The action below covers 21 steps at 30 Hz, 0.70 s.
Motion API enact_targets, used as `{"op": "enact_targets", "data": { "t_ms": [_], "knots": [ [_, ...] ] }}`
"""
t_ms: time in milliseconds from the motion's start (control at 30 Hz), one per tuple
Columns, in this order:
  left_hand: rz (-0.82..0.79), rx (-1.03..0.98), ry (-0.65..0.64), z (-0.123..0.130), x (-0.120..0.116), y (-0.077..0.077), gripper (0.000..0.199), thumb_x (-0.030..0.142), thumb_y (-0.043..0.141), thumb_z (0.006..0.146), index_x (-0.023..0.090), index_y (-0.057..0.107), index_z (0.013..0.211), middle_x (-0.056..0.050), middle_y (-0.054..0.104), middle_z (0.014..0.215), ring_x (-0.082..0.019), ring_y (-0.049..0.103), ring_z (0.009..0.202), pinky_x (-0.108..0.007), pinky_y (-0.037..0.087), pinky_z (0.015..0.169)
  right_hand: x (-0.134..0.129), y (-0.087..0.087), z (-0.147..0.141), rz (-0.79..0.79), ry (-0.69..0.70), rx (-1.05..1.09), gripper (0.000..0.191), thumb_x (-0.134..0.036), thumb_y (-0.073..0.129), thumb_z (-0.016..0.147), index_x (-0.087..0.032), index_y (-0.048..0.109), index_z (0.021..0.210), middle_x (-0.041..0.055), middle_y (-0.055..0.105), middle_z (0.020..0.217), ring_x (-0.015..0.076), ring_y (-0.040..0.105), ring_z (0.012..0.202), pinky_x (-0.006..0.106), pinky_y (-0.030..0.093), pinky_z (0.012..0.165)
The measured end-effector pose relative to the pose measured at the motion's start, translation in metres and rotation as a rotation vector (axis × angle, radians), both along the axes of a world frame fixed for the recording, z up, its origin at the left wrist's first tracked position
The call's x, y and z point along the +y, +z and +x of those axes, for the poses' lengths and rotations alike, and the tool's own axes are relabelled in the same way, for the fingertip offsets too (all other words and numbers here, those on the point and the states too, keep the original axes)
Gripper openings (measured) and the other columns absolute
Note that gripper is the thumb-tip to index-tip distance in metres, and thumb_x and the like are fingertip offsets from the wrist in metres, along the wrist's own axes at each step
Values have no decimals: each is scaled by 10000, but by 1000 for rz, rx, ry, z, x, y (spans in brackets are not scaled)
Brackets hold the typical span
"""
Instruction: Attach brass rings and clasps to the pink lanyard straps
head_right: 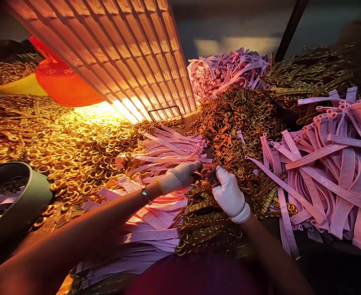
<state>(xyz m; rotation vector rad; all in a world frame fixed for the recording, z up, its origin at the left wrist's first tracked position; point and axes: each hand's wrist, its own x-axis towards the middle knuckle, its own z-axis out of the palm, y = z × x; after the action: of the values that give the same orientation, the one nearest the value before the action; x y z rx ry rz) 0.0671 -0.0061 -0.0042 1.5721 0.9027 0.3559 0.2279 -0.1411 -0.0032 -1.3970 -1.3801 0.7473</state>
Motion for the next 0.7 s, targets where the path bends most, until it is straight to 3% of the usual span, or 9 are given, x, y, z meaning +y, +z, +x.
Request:
{"op": "enact_targets", "data": {
  "t_ms": [100,200,267,400,600,700],
  "knots": [
    [-89,40,3,-26,-7,19,166,284,726,736,194,614,820,52,525,546,-82,391,412,-193,313,393,0,7,-7,87,91,-89,485,-68,486,740,-213,671,1165,66,733,1090,225,677,1005,374,525,975],
    [-283,2,71,-53,-20,35,239,410,653,845,181,586,848,80,423,464,-67,344,345,-180,265,353,6,17,-20,23,198,-252,362,-65,495,757,-204,664,1046,54,733,946,208,680,855,299,533,805],
    [-364,-71,142,-67,-30,40,301,456,675,844,179,565,805,76,427,468,-57,357,353,-164,265,353,12,26,-32,-78,218,-440,289,-61,512,747,-194,644,967,52,722,869,203,666,780,272,494,720],
    [-400,-165,225,-78,-45,37,360,501,692,822,195,521,741,86,396,453,-51,313,341,-164,249,335,22,46,-59,-210,238,-840,216,-73,539,777,-178,634,940,90,731,906,229,681,836,279,423,675],
    [-316,-88,199,-81,-50,36,341,503,603,884,216,490,738,80,389,439,-78,322,330,-193,248,338,21,54,-78,-250,208,-1115,165,-92,498,912,-166,638,961,108,719,906,219,677,772,304,320,577],
    [-96,47,119,-81,-49,37,310,435,574,915,215,503,708,52,453,473,-96,377,384,-210,267,391,19,46,-77,-219,183,-1133,101,-125,533,914,-167,624,921,105,706,871,218,664,751,306,308,577]
  ]
}}
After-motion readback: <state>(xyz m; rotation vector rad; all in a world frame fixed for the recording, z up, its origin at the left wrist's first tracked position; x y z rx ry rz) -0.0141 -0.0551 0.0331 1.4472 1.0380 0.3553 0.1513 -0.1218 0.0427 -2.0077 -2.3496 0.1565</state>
